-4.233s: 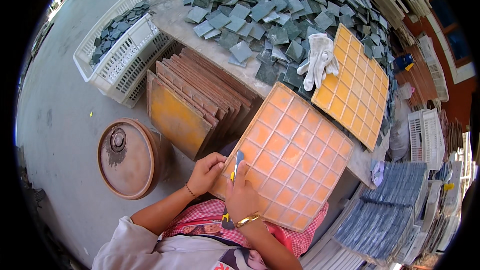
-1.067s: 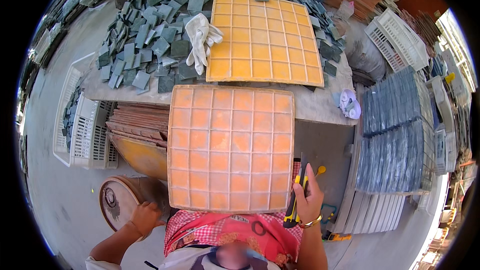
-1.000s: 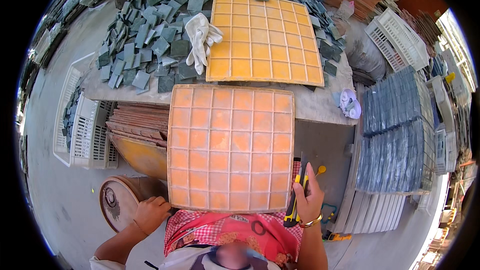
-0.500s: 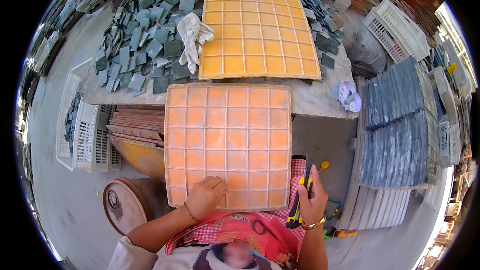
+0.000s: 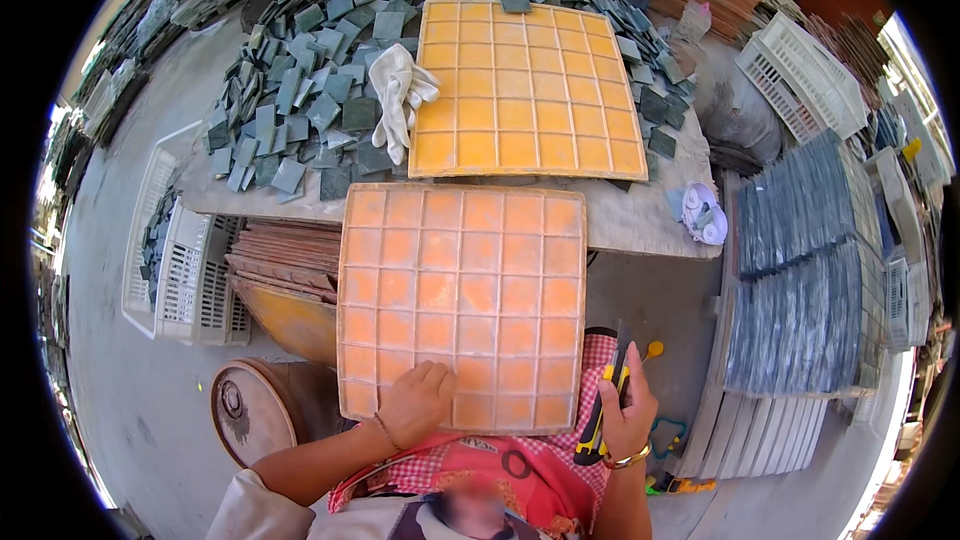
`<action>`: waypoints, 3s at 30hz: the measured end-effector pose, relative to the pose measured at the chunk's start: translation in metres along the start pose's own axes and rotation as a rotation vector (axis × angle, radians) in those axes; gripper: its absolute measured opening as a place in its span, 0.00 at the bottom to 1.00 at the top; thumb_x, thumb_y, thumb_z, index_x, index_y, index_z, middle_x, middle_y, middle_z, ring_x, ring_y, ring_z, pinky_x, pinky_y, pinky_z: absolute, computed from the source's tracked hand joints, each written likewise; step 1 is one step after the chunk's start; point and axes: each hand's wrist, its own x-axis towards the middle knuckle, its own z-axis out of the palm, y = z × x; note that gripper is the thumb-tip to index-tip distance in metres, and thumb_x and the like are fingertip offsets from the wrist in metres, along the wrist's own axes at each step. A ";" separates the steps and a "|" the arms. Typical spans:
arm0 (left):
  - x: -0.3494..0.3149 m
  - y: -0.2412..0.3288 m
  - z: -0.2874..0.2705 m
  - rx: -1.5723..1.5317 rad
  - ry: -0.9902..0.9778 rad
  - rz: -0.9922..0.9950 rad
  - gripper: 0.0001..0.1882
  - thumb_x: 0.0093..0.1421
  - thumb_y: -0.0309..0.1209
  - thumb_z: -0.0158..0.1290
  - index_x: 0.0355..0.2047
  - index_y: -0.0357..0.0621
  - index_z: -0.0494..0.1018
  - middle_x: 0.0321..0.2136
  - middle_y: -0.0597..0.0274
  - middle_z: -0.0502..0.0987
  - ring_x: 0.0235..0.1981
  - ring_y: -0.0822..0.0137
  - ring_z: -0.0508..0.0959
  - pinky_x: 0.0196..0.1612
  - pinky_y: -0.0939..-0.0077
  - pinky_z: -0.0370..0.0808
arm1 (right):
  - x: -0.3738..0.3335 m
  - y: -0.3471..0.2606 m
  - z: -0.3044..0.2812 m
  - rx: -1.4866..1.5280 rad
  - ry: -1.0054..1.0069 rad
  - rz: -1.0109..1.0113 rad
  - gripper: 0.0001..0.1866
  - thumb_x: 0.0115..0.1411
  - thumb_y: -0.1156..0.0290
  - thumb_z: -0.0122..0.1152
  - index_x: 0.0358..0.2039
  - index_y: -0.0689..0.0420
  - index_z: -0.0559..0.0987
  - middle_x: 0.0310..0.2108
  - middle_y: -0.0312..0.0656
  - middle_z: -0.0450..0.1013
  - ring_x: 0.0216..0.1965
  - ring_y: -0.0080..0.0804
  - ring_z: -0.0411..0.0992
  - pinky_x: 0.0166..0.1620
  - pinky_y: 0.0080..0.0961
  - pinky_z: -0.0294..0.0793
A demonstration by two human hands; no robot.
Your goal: The person uses a utility knife to score and separate individual tiles from a grid sheet. They then place the separated tiles into a nearby basket and put on a pair of white gloves.
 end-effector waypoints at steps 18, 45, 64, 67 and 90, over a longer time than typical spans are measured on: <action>0.007 0.022 -0.031 -0.905 -0.003 -0.355 0.07 0.55 0.25 0.55 0.34 0.36 0.72 0.30 0.55 0.76 0.28 0.66 0.76 0.30 0.75 0.74 | -0.013 -0.022 0.000 0.310 -0.138 0.102 0.27 0.53 0.70 0.64 0.52 0.67 0.69 0.36 0.44 0.75 0.33 0.21 0.73 0.37 0.18 0.72; 0.094 0.047 -0.035 -1.421 0.002 -0.449 0.08 0.57 0.21 0.55 0.38 0.37 0.72 0.26 0.68 0.73 0.29 0.78 0.72 0.33 0.84 0.72 | -0.034 -0.053 0.014 0.582 -0.425 0.222 0.27 0.56 0.72 0.63 0.54 0.64 0.66 0.35 0.42 0.72 0.34 0.23 0.72 0.38 0.20 0.71; 0.049 0.052 -0.002 -1.727 -0.225 -0.370 0.43 0.50 0.48 0.63 0.57 0.36 0.58 0.47 0.54 0.71 0.48 0.62 0.73 0.49 0.67 0.72 | -0.048 -0.051 0.028 0.735 -0.434 0.396 0.15 0.66 0.62 0.48 0.42 0.62 0.72 0.24 0.35 0.71 0.20 0.18 0.69 0.24 0.16 0.69; 0.044 0.051 0.012 -1.745 -0.244 -0.393 0.34 0.54 0.44 0.60 0.53 0.35 0.62 0.45 0.54 0.72 0.45 0.63 0.75 0.41 0.71 0.77 | -0.055 -0.050 0.041 0.819 -0.462 0.316 0.19 0.66 0.68 0.45 0.54 0.61 0.62 0.34 0.40 0.69 0.31 0.23 0.70 0.33 0.21 0.72; 0.015 0.007 -0.049 -1.595 0.142 -0.518 0.27 0.61 0.38 0.51 0.57 0.37 0.62 0.45 0.57 0.72 0.42 0.68 0.73 0.45 0.72 0.72 | 0.055 0.086 -0.226 1.227 0.706 0.286 0.17 0.57 0.82 0.49 0.46 0.53 0.63 0.35 0.43 0.67 0.36 0.34 0.70 0.38 0.34 0.75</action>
